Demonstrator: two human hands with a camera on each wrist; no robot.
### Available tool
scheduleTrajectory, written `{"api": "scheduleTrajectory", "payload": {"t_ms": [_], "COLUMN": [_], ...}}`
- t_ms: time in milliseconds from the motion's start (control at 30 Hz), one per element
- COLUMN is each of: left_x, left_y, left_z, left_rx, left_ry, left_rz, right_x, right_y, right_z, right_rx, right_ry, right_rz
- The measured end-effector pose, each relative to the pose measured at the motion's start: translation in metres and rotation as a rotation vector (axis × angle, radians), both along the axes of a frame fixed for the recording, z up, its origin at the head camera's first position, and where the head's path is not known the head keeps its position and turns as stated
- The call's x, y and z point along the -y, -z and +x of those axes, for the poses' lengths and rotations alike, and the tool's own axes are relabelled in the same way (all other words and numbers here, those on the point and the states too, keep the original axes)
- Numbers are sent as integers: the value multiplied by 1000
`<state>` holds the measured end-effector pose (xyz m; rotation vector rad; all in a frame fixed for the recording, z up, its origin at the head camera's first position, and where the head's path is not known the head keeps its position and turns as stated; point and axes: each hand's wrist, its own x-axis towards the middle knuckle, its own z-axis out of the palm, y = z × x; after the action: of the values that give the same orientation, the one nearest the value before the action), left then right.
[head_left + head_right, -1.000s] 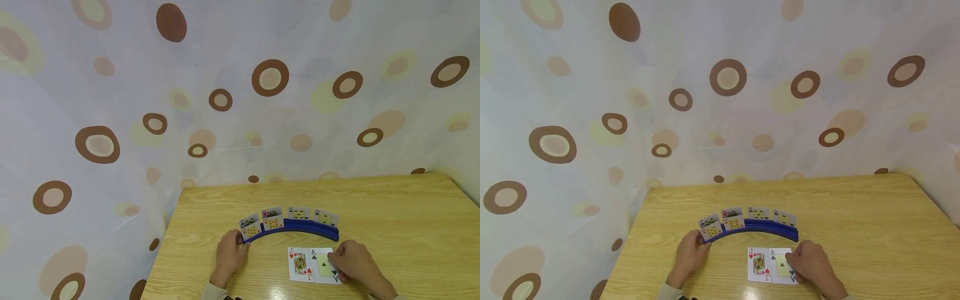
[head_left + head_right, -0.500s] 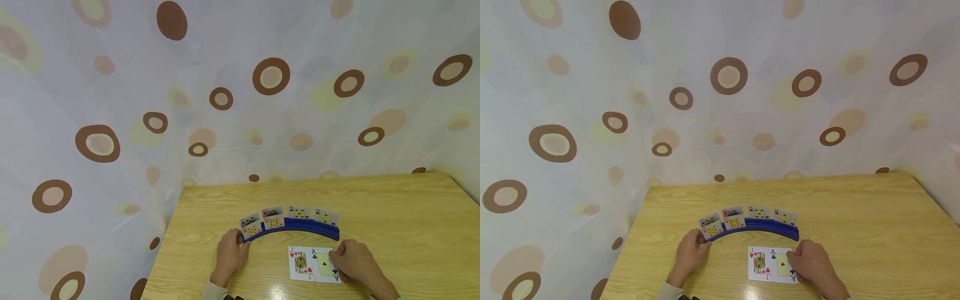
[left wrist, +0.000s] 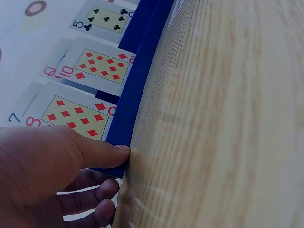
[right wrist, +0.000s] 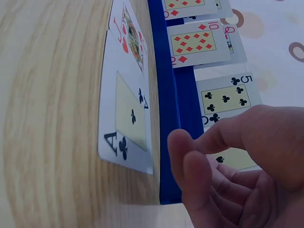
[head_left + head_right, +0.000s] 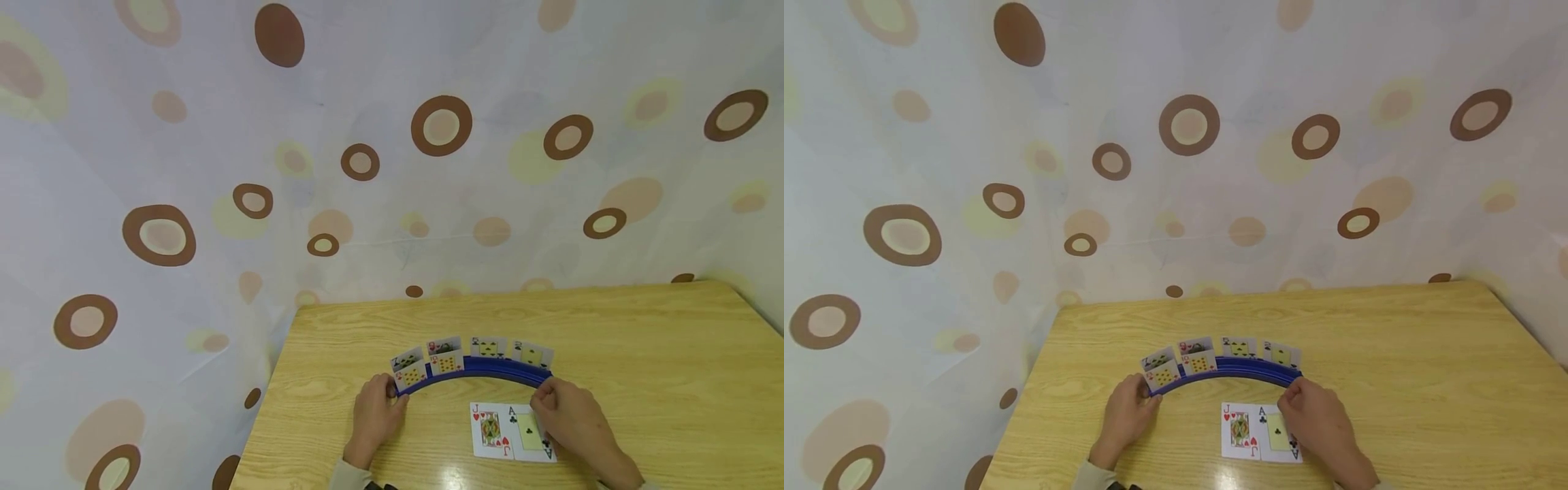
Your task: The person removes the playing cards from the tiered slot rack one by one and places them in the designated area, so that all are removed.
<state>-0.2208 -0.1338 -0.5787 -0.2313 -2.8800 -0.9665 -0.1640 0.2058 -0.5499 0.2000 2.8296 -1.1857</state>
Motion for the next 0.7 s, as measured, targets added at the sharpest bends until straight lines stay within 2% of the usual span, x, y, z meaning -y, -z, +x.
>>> {"api": "scheduleTrajectory", "payload": {"t_ms": [267, 533, 700], "left_x": [1, 1, 1], "left_y": [0, 1, 1], "left_z": [0, 0, -1], "left_rx": [15, 2, -2], "left_ry": [1, 4, 8], "left_rz": [1, 1, -4], "right_x": [14, 35, 49], "right_y": [-13, -14, -17], "right_z": [-4, -14, -21], "right_rx": [-149, -397, -459], "right_ry": [18, -31, -23], "right_rz": [41, 13, 12]}}
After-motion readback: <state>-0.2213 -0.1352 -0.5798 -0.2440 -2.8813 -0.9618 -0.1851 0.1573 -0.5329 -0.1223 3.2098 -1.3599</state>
